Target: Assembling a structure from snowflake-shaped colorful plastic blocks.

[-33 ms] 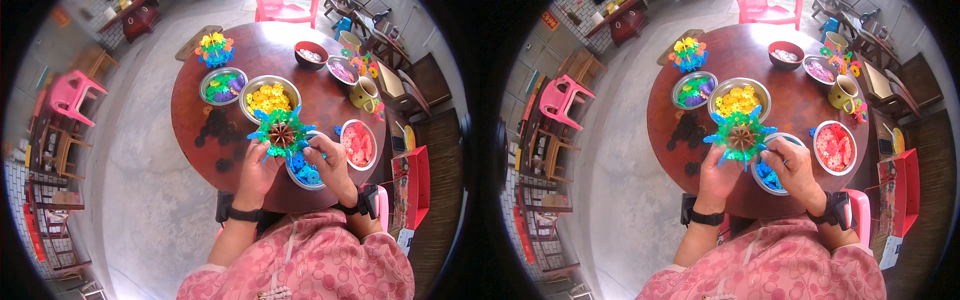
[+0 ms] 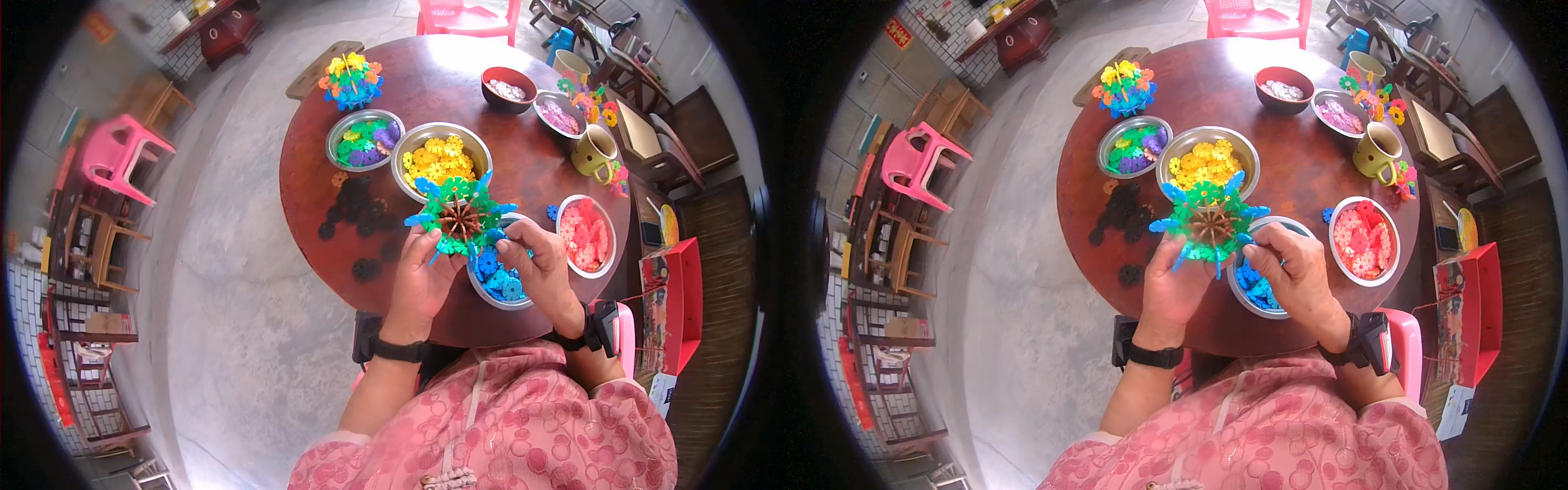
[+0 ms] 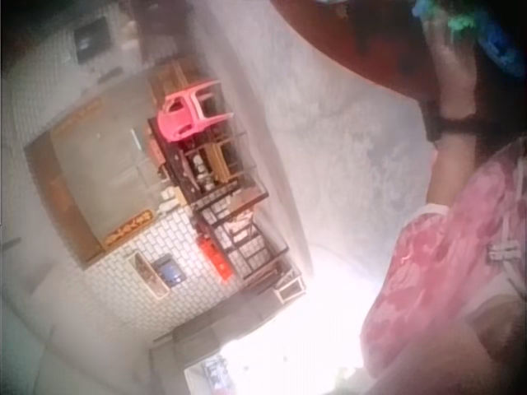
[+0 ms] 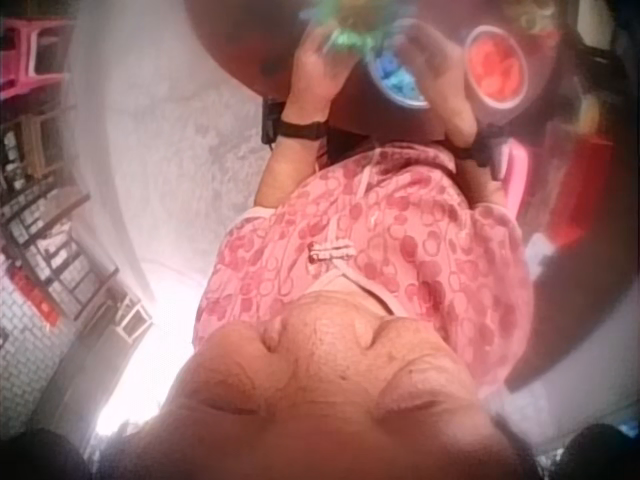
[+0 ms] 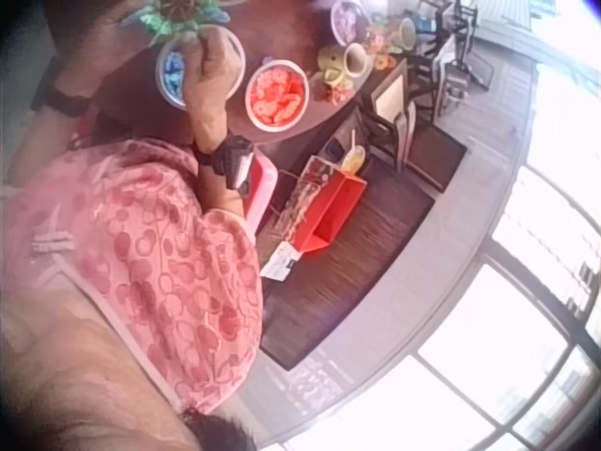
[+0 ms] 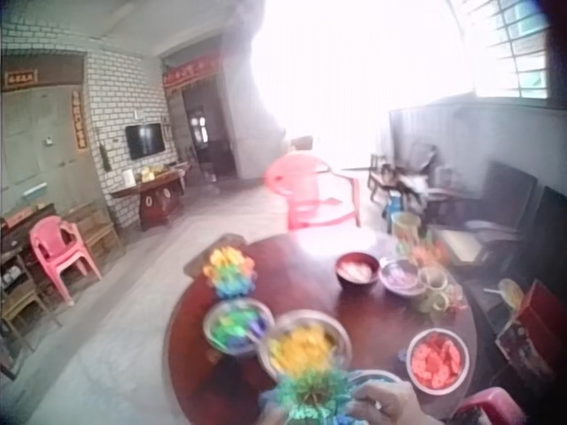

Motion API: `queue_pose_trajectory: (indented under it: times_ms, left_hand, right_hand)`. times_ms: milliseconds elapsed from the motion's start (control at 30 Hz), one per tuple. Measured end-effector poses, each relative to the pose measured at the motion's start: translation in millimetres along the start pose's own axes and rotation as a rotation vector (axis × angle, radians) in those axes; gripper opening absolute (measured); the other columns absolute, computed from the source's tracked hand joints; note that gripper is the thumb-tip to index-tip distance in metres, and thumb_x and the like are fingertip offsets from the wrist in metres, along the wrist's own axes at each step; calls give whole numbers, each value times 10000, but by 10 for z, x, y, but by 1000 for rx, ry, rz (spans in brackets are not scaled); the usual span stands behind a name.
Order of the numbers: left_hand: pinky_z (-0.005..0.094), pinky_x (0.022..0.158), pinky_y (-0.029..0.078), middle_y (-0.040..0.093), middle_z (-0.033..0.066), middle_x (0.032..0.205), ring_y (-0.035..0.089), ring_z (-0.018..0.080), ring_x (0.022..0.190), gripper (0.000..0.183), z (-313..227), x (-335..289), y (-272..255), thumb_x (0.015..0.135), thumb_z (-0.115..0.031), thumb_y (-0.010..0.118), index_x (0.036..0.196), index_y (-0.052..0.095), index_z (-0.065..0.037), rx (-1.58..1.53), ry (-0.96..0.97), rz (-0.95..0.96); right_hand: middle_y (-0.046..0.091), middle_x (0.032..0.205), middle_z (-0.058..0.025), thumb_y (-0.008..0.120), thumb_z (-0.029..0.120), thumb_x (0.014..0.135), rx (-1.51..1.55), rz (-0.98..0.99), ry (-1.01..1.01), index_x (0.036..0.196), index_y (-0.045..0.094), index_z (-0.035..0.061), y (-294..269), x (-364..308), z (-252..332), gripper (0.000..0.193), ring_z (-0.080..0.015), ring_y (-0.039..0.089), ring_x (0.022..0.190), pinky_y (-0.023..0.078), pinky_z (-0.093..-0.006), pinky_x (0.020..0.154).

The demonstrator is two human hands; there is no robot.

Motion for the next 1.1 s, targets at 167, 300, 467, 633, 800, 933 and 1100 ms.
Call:
queue_pose_trajectory:
  times_ms: [167,300,467,633,800,933,1100]
  left_hand:
    - [349,868,506,585,69,1201,582,184,1081,355,-15,-2,20,925,-183,498,1267,474,-91,-9,-4,27]
    - [452,929,487,522,144,1306,538,281,1168,471,-2,10,-30,935,-288,508,1334,425,-51,37,9,57]
    - [453,921,494,527,145,1300,550,281,1152,480,5,7,-42,930,-295,517,1332,426,-50,43,2,38]
    - [453,911,504,526,150,1298,558,284,1142,495,9,7,-41,923,-292,527,1339,417,-46,50,1,49]
    - [455,915,507,521,157,1302,555,289,1148,505,-5,1,-14,920,-290,527,1344,407,-43,34,-3,49]
    - [456,915,509,516,164,1305,553,295,1152,508,-14,6,1,916,-283,526,1345,403,-40,11,-7,61]
    - [461,917,506,522,164,1298,552,298,1152,494,-8,12,1,915,-282,524,1332,419,-38,-2,-12,64]
  right_hand:
    - [558,624,-85,640,90,858,83,-10,61,819,581,14,-9,17,22,104,-171,582,542,438,-297,501]
    - [555,623,-82,638,84,859,80,-17,63,814,577,12,-11,16,22,104,-164,578,536,435,-293,496]
    - [549,629,-81,636,88,864,83,-10,57,807,561,12,-20,21,48,121,-160,576,540,436,-294,496]
    - [545,630,-77,631,87,871,82,-17,61,801,552,9,-21,14,44,132,-151,574,541,436,-288,494]
    - [545,630,-69,628,84,877,84,-7,65,796,547,6,-19,21,62,138,-138,572,545,437,-278,494]
    - [549,645,-65,626,94,886,123,-8,83,793,542,1,-16,16,37,156,-130,571,547,437,-272,495]
    - [548,656,-63,624,101,892,167,-6,110,790,542,-5,-17,12,0,168,-125,570,551,436,-268,497]
Point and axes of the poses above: each hand's wrist, its own x-axis towards the middle knuckle, its own y-axis out of the palm, z = x × y, the point moved 6 cm from there along x, towards the middle knuckle
